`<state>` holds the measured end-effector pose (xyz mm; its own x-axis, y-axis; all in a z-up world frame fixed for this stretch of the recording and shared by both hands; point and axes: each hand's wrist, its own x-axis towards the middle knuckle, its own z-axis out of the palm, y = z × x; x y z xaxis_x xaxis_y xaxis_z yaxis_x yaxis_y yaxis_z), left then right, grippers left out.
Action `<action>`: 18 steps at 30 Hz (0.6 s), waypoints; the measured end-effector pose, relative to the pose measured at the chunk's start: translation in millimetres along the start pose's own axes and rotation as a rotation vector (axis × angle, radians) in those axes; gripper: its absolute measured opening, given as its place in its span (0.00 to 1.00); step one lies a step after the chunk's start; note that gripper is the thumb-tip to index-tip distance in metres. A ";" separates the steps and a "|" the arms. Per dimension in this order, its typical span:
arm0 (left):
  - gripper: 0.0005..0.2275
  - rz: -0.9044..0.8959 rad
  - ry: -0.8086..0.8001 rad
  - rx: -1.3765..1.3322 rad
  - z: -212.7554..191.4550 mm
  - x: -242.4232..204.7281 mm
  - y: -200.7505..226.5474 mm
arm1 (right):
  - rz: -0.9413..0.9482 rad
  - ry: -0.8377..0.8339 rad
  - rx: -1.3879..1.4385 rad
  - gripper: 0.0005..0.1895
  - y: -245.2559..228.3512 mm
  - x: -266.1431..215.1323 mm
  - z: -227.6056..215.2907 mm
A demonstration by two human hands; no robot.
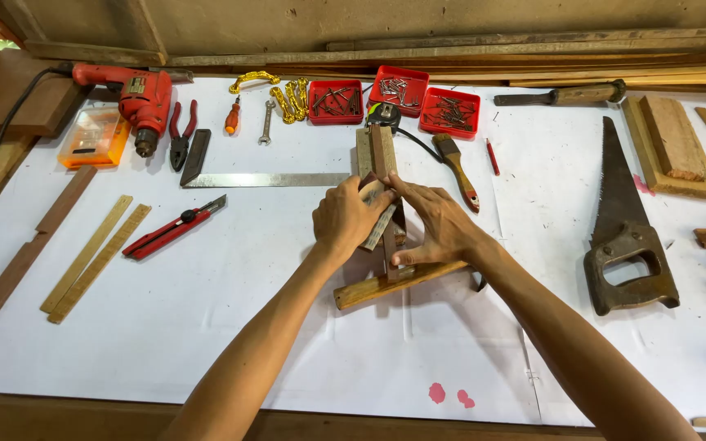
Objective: Measure, mark, and prepare small wooden pieces on a workbench using a pencil and utility knife.
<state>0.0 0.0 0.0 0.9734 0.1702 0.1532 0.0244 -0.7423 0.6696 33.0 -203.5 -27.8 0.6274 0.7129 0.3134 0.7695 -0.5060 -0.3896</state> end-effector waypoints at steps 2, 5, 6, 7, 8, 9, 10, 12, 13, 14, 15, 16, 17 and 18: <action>0.25 0.001 0.008 0.010 0.6 -3.0 -1.3 | 0.010 -0.014 -0.012 0.76 -2.6 2.1 -2.1; 0.26 0.019 0.014 0.030 -4.1 -16.7 -0.7 | 0.032 -0.046 -0.035 0.77 -6.9 5.4 -7.3; 0.27 0.034 0.006 0.040 -5.8 -22.1 -0.2 | 0.050 -0.065 -0.044 0.78 -7.6 6.6 -8.9; 0.27 0.034 0.010 0.043 -7.7 -29.1 -0.6 | 0.046 -0.063 -0.044 0.78 -7.9 6.0 -9.3; 0.27 0.036 -0.023 0.042 -9.3 -35.5 -0.7 | 0.027 -0.056 -0.037 0.76 -7.6 5.6 -9.7; 0.27 0.036 -0.058 0.041 -10.5 -41.4 -0.8 | 0.009 -0.049 -0.030 0.75 -6.7 5.3 -10.4; 0.27 0.036 -0.055 0.043 -12.0 -48.0 -0.5 | 0.006 -0.047 -0.029 0.75 -1.7 3.5 -7.4; 0.27 0.076 -0.091 0.019 -14.1 -57.9 -0.2 | -0.015 -0.032 -0.018 0.69 10.9 2.0 -1.4; 0.27 0.075 -0.092 0.020 -15.5 -56.9 1.6 | -0.015 -0.032 -0.016 0.69 8.6 1.2 -1.4; 0.27 0.058 -0.117 0.051 -16.6 -54.9 3.2 | -0.014 -0.016 -0.006 0.68 7.0 1.2 -1.3; 0.27 0.040 -0.140 0.081 -17.1 -52.2 4.8 | -0.015 0.001 0.003 0.68 6.3 1.7 -1.5; 0.27 0.039 -0.139 0.082 -16.0 -47.8 4.2 | -0.016 0.000 0.004 0.68 9.3 1.9 4.7; 0.27 0.022 -0.134 0.087 -15.1 -41.9 4.4 | -0.013 0.018 -0.015 0.68 12.9 2.7 9.8; 0.27 0.005 -0.128 0.091 -14.3 -35.2 4.8 | -0.010 0.036 -0.034 0.69 16.9 4.2 14.6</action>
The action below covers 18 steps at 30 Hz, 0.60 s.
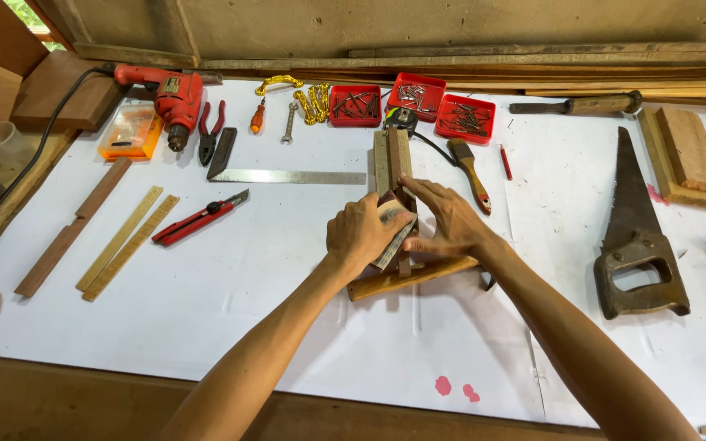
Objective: Measure, mark, and prepare small wooden pieces on a workbench using a pencil and utility knife.
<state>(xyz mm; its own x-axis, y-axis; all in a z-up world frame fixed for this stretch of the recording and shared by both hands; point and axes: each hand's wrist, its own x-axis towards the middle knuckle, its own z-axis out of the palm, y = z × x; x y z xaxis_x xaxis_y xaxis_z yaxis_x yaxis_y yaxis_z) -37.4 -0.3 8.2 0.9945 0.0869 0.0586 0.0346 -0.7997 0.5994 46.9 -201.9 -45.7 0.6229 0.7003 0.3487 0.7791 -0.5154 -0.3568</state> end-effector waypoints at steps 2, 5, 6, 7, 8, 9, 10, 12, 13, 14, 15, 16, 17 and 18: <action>0.27 0.026 0.027 0.006 -0.7 15.6 -0.1 | 0.041 -0.005 0.059 0.68 -12.5 2.4 -14.7; 0.27 0.031 0.023 0.001 -0.1 31.0 -1.1 | 0.139 -0.038 0.214 0.69 -27.5 10.9 -31.4; 0.27 0.022 0.005 -0.009 -0.9 37.0 -1.2 | 0.187 -0.054 0.301 0.71 -31.0 16.9 -37.3; 0.27 0.019 0.007 -0.012 -1.1 43.0 -1.4 | 0.185 -0.058 0.299 0.71 -24.9 18.0 -34.7; 0.27 0.018 0.022 -0.016 -1.1 49.4 -1.9 | 0.093 -0.014 0.250 0.74 -18.5 19.3 -31.9; 0.27 0.017 0.038 -0.020 -1.3 56.6 -2.4 | 0.001 0.031 0.200 0.76 -11.7 21.1 -29.1; 0.27 0.016 0.040 -0.023 1.0 66.5 -5.1 | -0.001 0.029 0.199 0.76 -9.6 24.7 -30.7; 0.25 0.025 0.070 -0.052 8.0 84.1 -11.8 | -0.090 0.046 0.073 0.80 -5.2 29.9 -31.6; 0.25 0.020 0.067 -0.053 5.8 91.2 -10.6 | -0.088 0.041 0.076 0.80 -0.8 31.5 -27.9; 0.26 0.002 0.062 -0.034 3.6 98.4 -9.3 | -0.017 -0.026 0.112 0.84 3.6 32.9 -24.1; 0.27 -0.013 0.059 -0.016 1.0 106.5 -7.4 | 0.054 -0.093 0.145 0.87 8.4 35.0 -21.3; 0.27 -0.016 0.057 -0.017 1.2 115.7 -7.9 | 0.055 -0.096 0.147 0.87 12.6 35.9 -19.1; 0.27 -0.016 0.050 -0.012 2.0 123.5 -8.3 | 0.055 -0.099 0.157 0.88 16.0 35.5 -16.8; 0.27 -0.016 0.043 -0.008 2.6 130.5 -8.7 | 0.054 -0.101 0.168 0.89 18.6 34.5 -14.6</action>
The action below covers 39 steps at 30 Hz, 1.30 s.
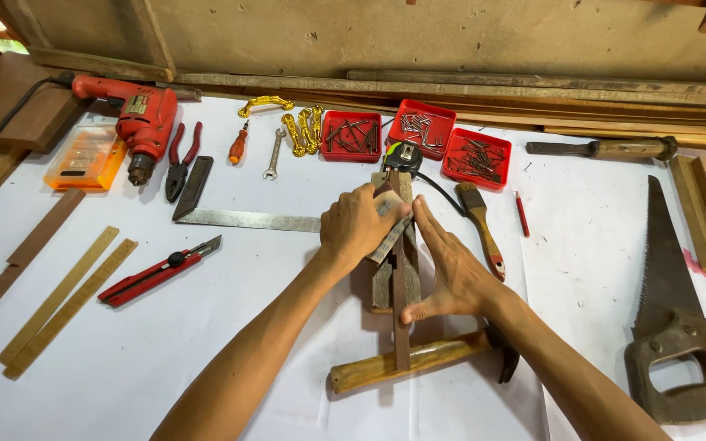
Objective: Measure, mark, and prepare small wooden pieces on a workbench using a pencil and utility knife.
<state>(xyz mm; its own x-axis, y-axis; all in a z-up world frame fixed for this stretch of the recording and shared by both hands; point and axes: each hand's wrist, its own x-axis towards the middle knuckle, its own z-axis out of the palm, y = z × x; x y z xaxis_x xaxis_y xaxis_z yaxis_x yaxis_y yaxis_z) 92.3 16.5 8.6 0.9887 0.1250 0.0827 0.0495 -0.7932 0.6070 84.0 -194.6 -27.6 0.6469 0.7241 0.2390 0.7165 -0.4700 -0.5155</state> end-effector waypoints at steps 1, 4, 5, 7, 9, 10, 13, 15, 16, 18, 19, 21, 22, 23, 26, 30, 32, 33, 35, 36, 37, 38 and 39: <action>0.27 -0.001 -0.004 -0.003 3.2 8.2 -2.5 | 0.004 -0.003 0.000 0.89 -2.6 1.2 -0.9; 0.25 0.026 0.055 -0.054 9.4 27.8 -5.6 | 0.039 0.009 0.023 0.90 -9.5 3.0 -4.5; 0.26 0.034 0.091 -0.048 10.4 31.9 -5.3 | 0.054 -0.001 0.037 0.89 -9.8 2.7 -4.7; 0.26 0.046 0.126 -0.046 11.1 33.0 -4.0 | 0.071 -0.011 0.048 0.88 -7.4 1.1 -2.8; 0.26 0.067 0.151 -0.057 8.2 27.4 -2.5 | 0.078 -0.007 0.004 0.89 -2.9 0.2 0.9; 0.26 0.070 0.154 -0.058 7.4 21.9 -0.4 | 0.076 -0.005 0.000 0.89 -2.0 -0.2 1.2; 0.26 0.045 0.065 -0.082 7.5 0.6 4.1 | 0.023 0.020 0.005 0.89 -1.5 -0.6 0.2; 0.24 0.083 0.120 -0.049 13.2 -19.3 4.3 | 0.067 0.010 -0.010 0.89 -3.2 -1.8 -1.7; 0.24 0.089 0.127 -0.049 10.9 -26.1 3.5 | 0.062 0.014 -0.015 0.89 -8.4 -4.1 -3.5; 0.25 0.023 0.176 -0.102 7.4 -41.1 1.4 | 0.059 0.049 -0.067 0.83 -19.3 -10.3 -6.4; 0.25 0.028 0.181 -0.103 11.2 -34.3 -10.1 | 0.056 0.052 -0.072 0.83 -27.9 -13.4 -8.8; 0.21 -0.041 -0.012 -0.589 19.4 -19.8 -33.0 | 0.139 0.002 -0.127 0.70 -44.2 -19.9 -13.1; 0.21 -0.038 -0.011 -0.589 15.8 -22.4 -34.8 | 0.138 0.004 -0.129 0.70 -44.8 -27.2 -12.0; 0.21 0.017 0.107 -0.574 11.7 -24.4 -37.5 | 0.100 0.041 -0.152 0.63 -45.1 -33.7 -9.8; 0.22 0.092 0.121 -0.446 -2.9 -46.6 -33.5 | 0.058 0.068 -0.185 0.53 -55.0 -51.9 -13.7; 0.23 0.052 -0.116 -0.145 -32.1 -124.5 0.7 | -0.040 0.024 -0.186 0.49 -62.8 -78.4 -16.2; 0.24 0.105 -0.119 -0.146 -26.3 -142.0 -6.5 | -0.035 -0.008 -0.220 0.51 -64.5 -86.7 -10.9; 0.24 0.159 -0.115 -0.147 -23.0 -149.4 -9.8 | -0.036 -0.038 -0.257 0.52 -64.0 -90.0 -8.9; 0.22 0.109 -0.127 -0.173 -11.6 -136.4 -22.0 | -0.022 -0.048 -0.283 0.53 -70.8 -83.1 -11.2; 0.21 0.057 -0.140 -0.197 -5.8 -129.4 -28.5 | -0.011 -0.058 -0.307 0.54 -73.8 -78.7 -12.2; 0.21 0.061 -0.140 -0.197 -10.0 -122.8 -28.5 | -0.009 -0.055 -0.309 0.54 -72.4 -74.5 -13.9; 0.22 0.067 -0.049 -0.149 -14.1 -115.1 -28.3 | -0.006 -0.036 -0.277 0.53 -70.3 -69.6 -16.1; 0.24 0.071 0.039 -0.100 -17.0 -107.9 -29.1 | -0.003 -0.019 -0.241 0.53 -67.3 -65.2 -16.7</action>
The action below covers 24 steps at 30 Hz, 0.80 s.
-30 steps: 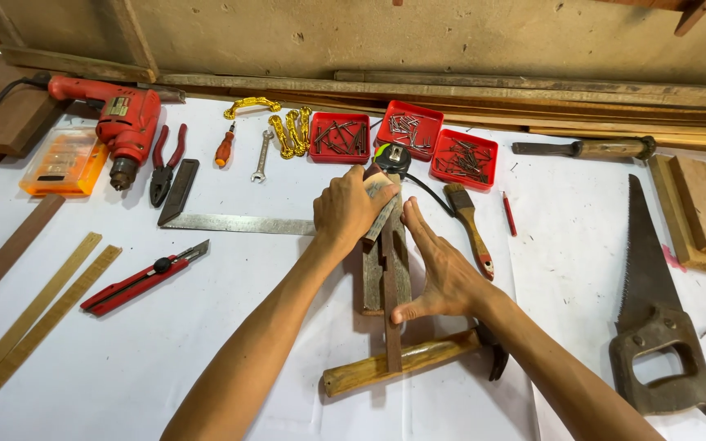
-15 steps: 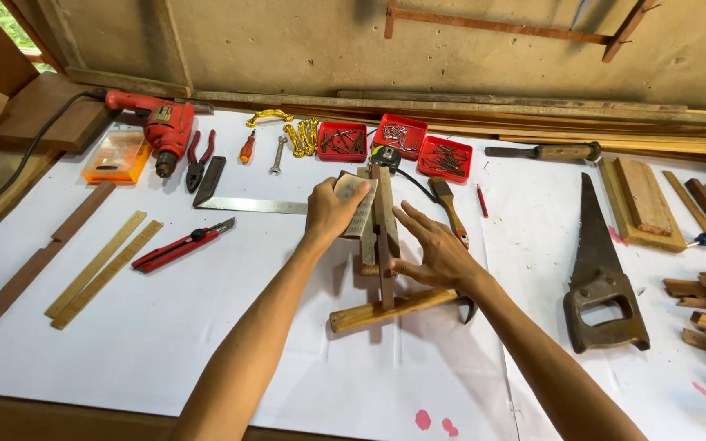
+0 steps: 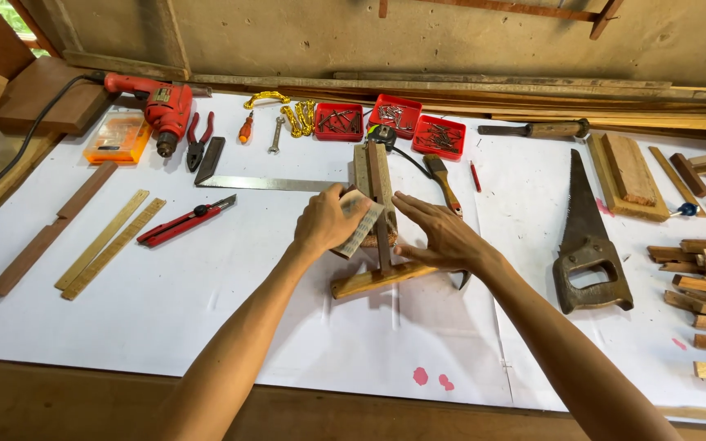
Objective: Measure, mark, and prepare small wooden pieces on a workbench using a pencil and utility knife.
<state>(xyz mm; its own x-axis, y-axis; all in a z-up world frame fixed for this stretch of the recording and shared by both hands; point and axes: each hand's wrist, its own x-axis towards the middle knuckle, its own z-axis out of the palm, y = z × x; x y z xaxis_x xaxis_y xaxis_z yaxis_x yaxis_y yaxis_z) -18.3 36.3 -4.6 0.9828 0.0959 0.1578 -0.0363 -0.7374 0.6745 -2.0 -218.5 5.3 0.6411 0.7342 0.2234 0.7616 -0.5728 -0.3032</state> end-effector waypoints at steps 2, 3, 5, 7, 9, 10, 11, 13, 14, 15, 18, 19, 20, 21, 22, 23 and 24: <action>0.25 -0.026 -0.053 0.005 0.2 6.5 2.9 | 0.014 -0.006 0.003 0.52 5.2 8.2 2.9; 0.25 -0.052 -0.104 0.010 0.0 11.8 4.1 | 0.025 -0.011 0.005 0.52 8.9 14.3 4.0; 0.25 -0.028 -0.104 -0.015 0.7 18.9 5.8 | 0.016 -0.006 0.004 0.52 20.1 24.6 10.1; 0.25 -0.004 -0.106 -0.041 5.5 33.9 2.5 | 0.008 -0.001 0.005 0.52 33.7 37.6 16.3; 0.25 -0.013 -0.122 -0.018 13.5 56.9 -6.5 | 0.025 -0.015 -0.008 0.55 49.0 54.5 22.4; 0.25 -0.014 -0.122 -0.018 10.0 65.2 -3.9 | 0.025 -0.016 -0.007 0.55 53.2 62.3 21.4; 0.24 -0.001 -0.117 -0.028 7.0 73.9 -1.5 | 0.026 -0.014 -0.006 0.57 58.0 70.1 20.6; 0.23 0.006 -0.117 -0.041 4.4 91.1 0.8 | 0.028 -0.019 -0.001 0.59 68.1 82.9 21.1; 0.23 -0.005 -0.104 -0.002 3.4 101.0 1.2 | 0.011 0.008 0.035 0.60 73.5 89.5 21.1; 0.24 -0.017 -0.091 0.037 2.5 110.5 1.5 | -0.007 0.035 0.070 0.61 78.8 95.7 21.2; 0.24 -0.059 -0.110 0.015 6.5 140.7 -1.3 | 0.004 0.010 0.063 0.65 91.0 110.0 22.0; 0.24 -0.064 -0.114 0.014 9.3 149.9 -4.8 | 0.005 0.005 0.066 0.65 96.8 112.5 25.7; 0.25 -0.038 -0.068 0.039 11.9 158.7 -7.3 | -0.021 0.015 0.085 0.67 102.2 114.3 28.4; 0.26 -0.012 -0.022 0.064 13.9 166.2 -9.1 | -0.047 0.026 0.104 0.69 106.4 115.1 30.7; 0.26 -0.011 -0.023 0.062 17.1 171.5 -11.5 | -0.046 0.025 0.103 0.69 104.5 116.6 28.8; 0.26 0.009 0.006 0.051 19.9 175.2 -13.3 | -0.004 0.003 0.095 0.70 101.3 116.9 26.5; 0.26 0.029 0.036 0.041 22.2 177.3 -14.4 | 0.036 -0.019 0.087 0.71 97.0 116.2 24.0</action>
<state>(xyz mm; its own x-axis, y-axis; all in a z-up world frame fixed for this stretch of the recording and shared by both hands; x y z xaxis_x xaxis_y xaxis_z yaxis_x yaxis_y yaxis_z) 160.4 49.1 -2.4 0.9742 0.0977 0.2034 -0.0566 -0.7667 0.6395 144.1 -180.1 -20.4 0.6654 0.7209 0.1938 0.7264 -0.5655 -0.3905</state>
